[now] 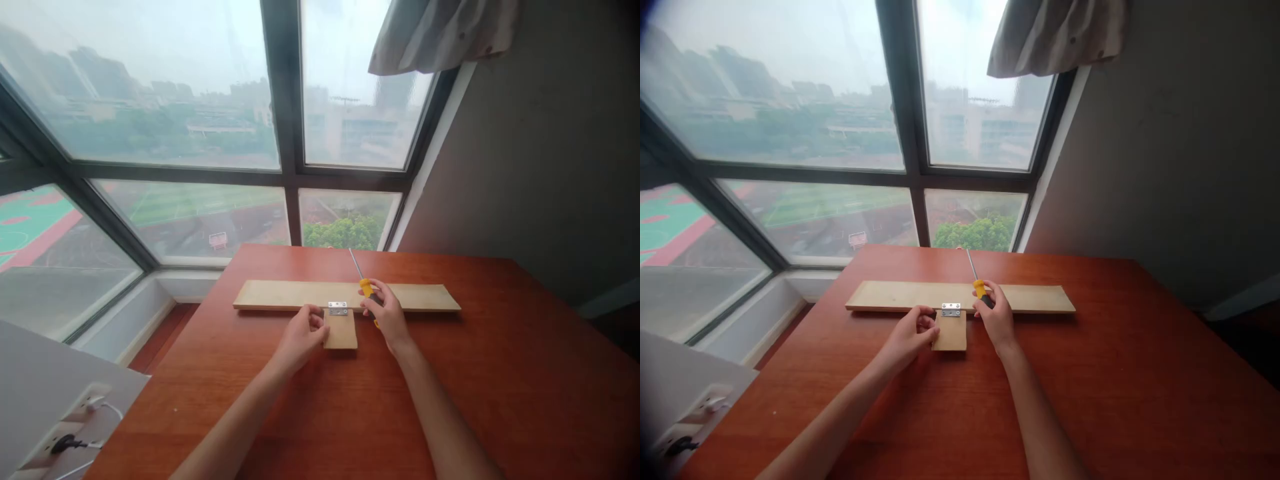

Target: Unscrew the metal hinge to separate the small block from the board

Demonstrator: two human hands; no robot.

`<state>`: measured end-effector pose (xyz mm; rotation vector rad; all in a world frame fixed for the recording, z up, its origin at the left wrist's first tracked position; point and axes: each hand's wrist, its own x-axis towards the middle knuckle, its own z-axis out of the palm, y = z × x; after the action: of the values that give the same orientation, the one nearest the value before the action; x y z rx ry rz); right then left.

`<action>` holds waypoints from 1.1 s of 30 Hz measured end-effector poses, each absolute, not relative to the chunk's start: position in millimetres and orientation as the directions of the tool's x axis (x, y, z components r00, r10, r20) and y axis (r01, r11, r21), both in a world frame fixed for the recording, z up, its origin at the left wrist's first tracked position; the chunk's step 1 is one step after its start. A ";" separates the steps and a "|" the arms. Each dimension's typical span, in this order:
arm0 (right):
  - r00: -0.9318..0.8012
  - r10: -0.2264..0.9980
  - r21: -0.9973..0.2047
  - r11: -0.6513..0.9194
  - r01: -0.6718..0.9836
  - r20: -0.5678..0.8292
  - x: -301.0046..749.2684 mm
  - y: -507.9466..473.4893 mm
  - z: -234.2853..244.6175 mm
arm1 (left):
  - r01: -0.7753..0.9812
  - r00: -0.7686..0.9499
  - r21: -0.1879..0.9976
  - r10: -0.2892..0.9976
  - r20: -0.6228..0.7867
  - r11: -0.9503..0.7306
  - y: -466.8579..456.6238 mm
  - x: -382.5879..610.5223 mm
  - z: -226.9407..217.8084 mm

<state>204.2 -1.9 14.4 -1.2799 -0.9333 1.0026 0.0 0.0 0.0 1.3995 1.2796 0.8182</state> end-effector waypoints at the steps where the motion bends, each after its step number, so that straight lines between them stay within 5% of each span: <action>1: 0.307 0.952 -0.997 0.021 -0.070 -0.002 204.1 -1.6 13.7 | 0.271 0.202 0.959 0.969 -0.145 0.087 1.0 0.4 -0.5; 8: 0.333 0.943 -0.996 0.030 -0.089 -0.001 208.2 0.8 6.1 | 0.070 0.143 0.961 0.951 -0.275 0.267 -0.5 8.7 10.2; 14: 0.338 0.941 -0.989 0.049 -0.140 -0.001 208.1 -1.5 10.1 | -0.205 0.146 0.828 0.853 -0.501 0.521 -10.1 23.4 26.8; 24: 0.324 0.946 -0.982 0.052 -0.183 -0.010 213.6 -6.2 23.7 | -0.332 0.201 0.813 0.878 -0.434 0.478 -17.2 34.7 22.9; 33: 0.116 0.985 -0.992 0.128 -0.017 0.125 234.9 -19.1 73.2 | -0.405 0.237 0.778 0.877 -0.418 0.480 -22.2 32.0 22.7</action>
<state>234.9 -19.1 73.2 -1.1504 -1.1640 1.0443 32.0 -22.2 22.7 0.5886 0.9650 0.9516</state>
